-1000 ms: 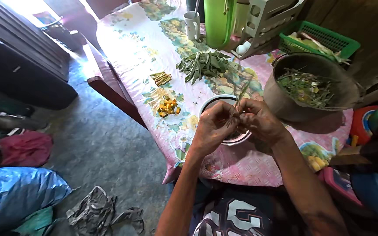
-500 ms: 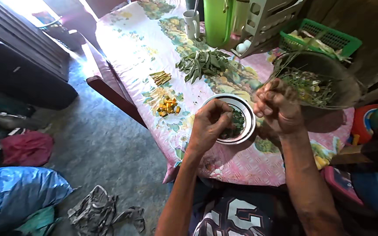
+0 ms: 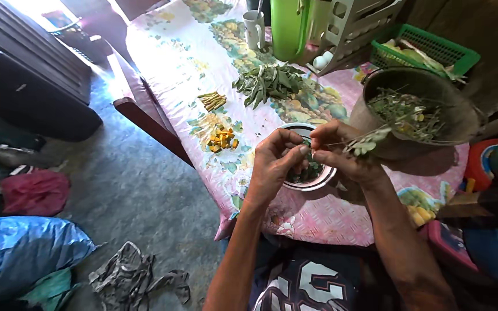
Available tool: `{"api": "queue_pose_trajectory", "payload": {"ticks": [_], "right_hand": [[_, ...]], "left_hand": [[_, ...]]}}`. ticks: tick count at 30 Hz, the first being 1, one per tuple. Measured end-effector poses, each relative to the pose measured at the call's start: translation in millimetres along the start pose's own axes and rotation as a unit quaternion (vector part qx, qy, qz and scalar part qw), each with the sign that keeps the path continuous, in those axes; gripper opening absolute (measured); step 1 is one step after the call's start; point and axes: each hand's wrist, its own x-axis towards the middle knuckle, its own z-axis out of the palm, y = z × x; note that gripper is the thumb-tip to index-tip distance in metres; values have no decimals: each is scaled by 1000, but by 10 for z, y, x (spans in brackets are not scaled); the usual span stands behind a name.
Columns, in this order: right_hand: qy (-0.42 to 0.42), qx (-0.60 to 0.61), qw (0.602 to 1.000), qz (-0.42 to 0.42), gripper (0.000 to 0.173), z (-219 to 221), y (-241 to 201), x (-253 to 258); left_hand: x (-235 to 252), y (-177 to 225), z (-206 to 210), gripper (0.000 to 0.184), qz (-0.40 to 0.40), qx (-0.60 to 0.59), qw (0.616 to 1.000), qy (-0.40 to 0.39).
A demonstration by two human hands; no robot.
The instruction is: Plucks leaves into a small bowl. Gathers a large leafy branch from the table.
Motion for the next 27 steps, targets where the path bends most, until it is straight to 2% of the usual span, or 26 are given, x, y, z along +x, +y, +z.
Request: {"api": "queue_pose_trajectory", "payload": {"ticks": [6, 11, 15, 21, 27], "right_hand": [[-45, -15, 996, -78, 29, -11, 98, -31], [7, -38, 999, -30, 10, 25, 60, -8], [35, -74, 997, -8, 10, 21, 101, 65], [33, -95, 995, -8, 9, 41, 120, 73], [37, -91, 995, 2, 10, 51, 139, 68]], "left_hand": [[15, 3, -21, 10, -73, -17, 997, -14], [5, -6, -5, 9, -67, -8, 998, -4], [-28, -11, 11, 27, -75, -3, 997, 33], [-54, -24, 91, 12, -34, 113, 990, 78], [-45, -21, 98, 21, -47, 108, 990, 81]]}}
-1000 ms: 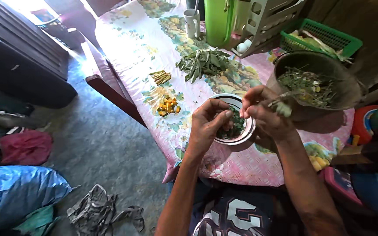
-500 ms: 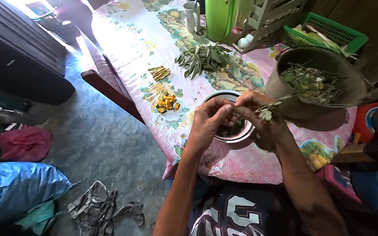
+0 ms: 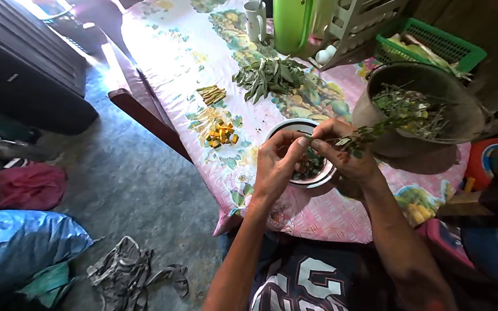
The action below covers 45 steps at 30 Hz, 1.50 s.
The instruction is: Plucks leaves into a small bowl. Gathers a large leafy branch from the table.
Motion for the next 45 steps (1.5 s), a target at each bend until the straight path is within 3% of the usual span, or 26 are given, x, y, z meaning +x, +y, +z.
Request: {"api": "queue_pose_trajectory", "payload": {"ticks": [8, 16, 19, 21, 24, 26, 29, 35, 38, 41, 45], "right_hand": [[-11, -36, 999, 24, 11, 1, -91, -96], [-22, -83, 996, 12, 10, -71, 35, -1], [-46, -57, 997, -4, 27, -54, 97, -9], [-25, 6, 999, -30, 29, -6, 163, -86], [-7, 13, 1000, -10, 25, 54, -103, -158], [-2, 16, 999, -33, 15, 80, -100, -136], [13, 13, 1000, -16, 14, 19, -66, -116], [-19, -87, 995, 39, 40, -23, -28, -45], [-9, -86, 995, 54, 28, 34, -124, -151], [7, -98, 995, 8, 12, 71, -69, -149], [12, -105, 994, -13, 8, 80, -64, -46]], "left_hand": [[3, -46, 41, 10, 34, 42, 997, 54], [-11, -58, 32, 13, 11, -44, 996, 77], [-11, -59, 66, 12, 14, -57, 994, 88], [-22, -56, 84, 12, 16, -54, 995, 87], [-52, -43, 136, 12, 10, -43, 996, 77], [-59, -54, 159, 12, 15, -33, 996, 81], [-35, -57, 129, 12, 25, -24, 994, 104], [-26, -27, 87, 12, 23, -23, 994, 107], [-46, -44, 130, 12, 22, -24, 994, 109], [-56, -52, 155, 12, 22, -22, 994, 105], [-54, -52, 193, 14, 23, -37, 995, 92]]}}
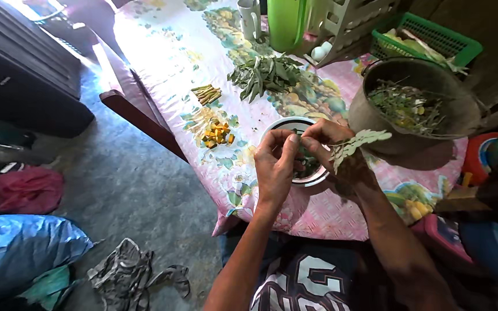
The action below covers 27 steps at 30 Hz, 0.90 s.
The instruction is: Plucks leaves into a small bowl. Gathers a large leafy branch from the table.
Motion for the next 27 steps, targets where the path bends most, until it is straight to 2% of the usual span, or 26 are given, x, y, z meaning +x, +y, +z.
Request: {"api": "queue_pose_trajectory", "payload": {"ticks": [2, 4, 6, 8, 10, 12, 13, 15, 16, 19, 21, 23, 25, 27], "right_hand": [[-8, 13, 1000, 3, 8, -10, 4, -15], [-19, 27, 999, 27, 7, -57, -84, -56], [-7, 29, 999, 45, 12, -223, -231, 0], [21, -36, 999, 30, 17, -592, -345, 69], [55, -157, 985, 45, 25, -1075, -333, 144], [47, -300, 942, 144, 30, -1503, -258, 217], [40, -337, 917, 210, 33, -1645, -223, 257], [40, -321, 875, 360, 40, -1776, -163, 349], [42, -293, 870, 395, 43, -1824, -87, 354], [44, -171, 903, 392, 44, -1879, 36, 275], [52, -94, 924, 367, 35, -1859, 66, 217], [44, -39, 941, 334, 30, -1876, 122, 175], [34, -30, 948, 315, 26, -1875, 106, 200], [46, -83, 948, 302, 16, -1857, 66, 251]], "left_hand": [[16, -16, 17, 17, 22, 6, 1000, -14], [32, -33, 16, 12, 40, 5, 999, -32], [42, -26, -3, 10, 48, 26, 997, -51], [91, -34, -70, 10, 80, 150, 983, -64], [137, -59, -159, 26, 113, 331, 933, -89], [140, -59, -193, 42, 143, 417, 893, -92], [124, -32, -220, 43, 161, 429, 885, -79], [17, 69, -360, 45, 207, 417, 884, -30], [-70, 131, -505, 45, 231, 402, 886, -1], [-410, 203, -1249, 47, 273, 348, 889, 118], [-646, 25, -1857, 47, 226, 311, 897, 220], [-945, -489, -2488, 49, 117, 300, 898, 300], [-1396, -1306, -3043, 51, -59, 301, 888, 341], [-1806, -2066, -3211, 52, -282, 291, 851, 335]]}}
